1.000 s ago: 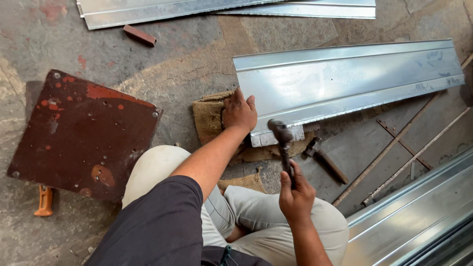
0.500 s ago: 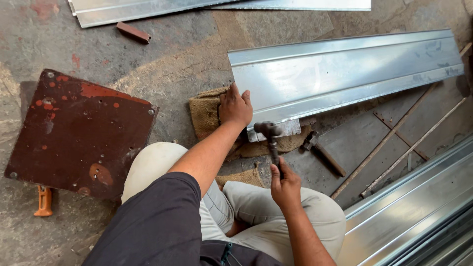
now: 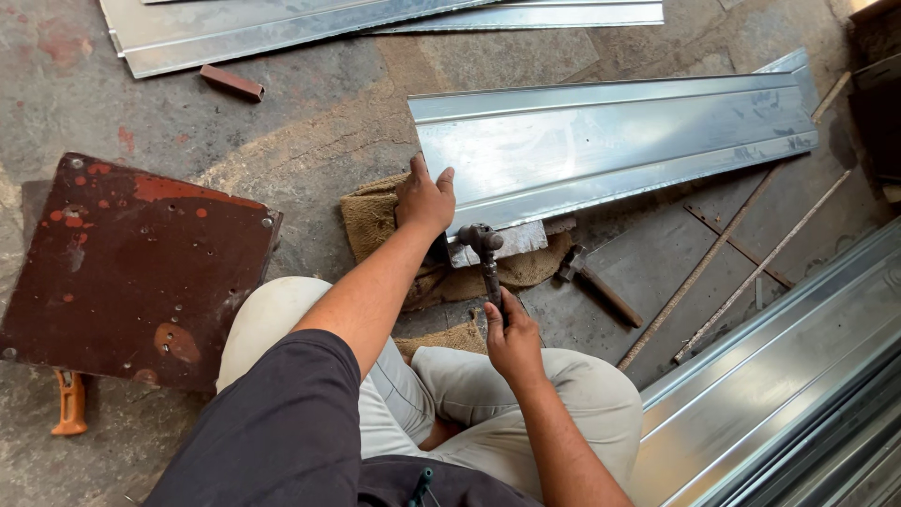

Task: The person hammers a long metal panel positioned over a wooden block. They strike the metal at various points along its length using a hammer.

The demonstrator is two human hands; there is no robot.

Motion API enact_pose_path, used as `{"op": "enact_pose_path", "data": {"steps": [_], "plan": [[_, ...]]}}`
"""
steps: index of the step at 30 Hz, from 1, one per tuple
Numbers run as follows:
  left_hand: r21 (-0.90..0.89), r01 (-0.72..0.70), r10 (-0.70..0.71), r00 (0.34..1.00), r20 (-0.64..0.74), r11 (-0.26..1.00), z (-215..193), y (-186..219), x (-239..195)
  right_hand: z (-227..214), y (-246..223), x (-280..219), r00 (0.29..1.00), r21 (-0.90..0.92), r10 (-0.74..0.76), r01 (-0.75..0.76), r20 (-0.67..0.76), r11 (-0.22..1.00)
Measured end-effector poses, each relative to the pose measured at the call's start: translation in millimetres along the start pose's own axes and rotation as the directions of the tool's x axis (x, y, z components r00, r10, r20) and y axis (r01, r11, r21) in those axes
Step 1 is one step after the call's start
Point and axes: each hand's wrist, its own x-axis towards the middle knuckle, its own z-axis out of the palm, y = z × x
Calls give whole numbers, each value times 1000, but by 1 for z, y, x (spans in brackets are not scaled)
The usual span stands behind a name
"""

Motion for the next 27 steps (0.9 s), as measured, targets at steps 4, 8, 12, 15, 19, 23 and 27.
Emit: {"op": "enact_pose_path", "data": {"steps": [4,8,12,15,19,23,27], "plan": [[-8,76,-76,996,52,997,-12,14,-4,-5,21,-3,1000,217,1,-7,29,976],[-107,154,-147,987,72,982,-33,26,10,-13,42,-2,987,459,146,-157,60,875],[-252,265,-268,963,23,931,-40,42,38,-22,37,1,973,603,220,-218,71,768],[-16,171,-171,962,-215,985,-14,42,49,-31,25,3,966,644,249,-234,69,728],[-5,40,-40,954,-297,999,12,17,52,-44,21,4,979,602,202,-169,13,781],[-39,-1,-11,950,-311,999,14,14,58,-54,10,9,992,590,125,-80,-35,803],[-92,7,-30,968,-251,996,20,8,63,-61,-2,15,996,562,57,-8,-69,827]]}}
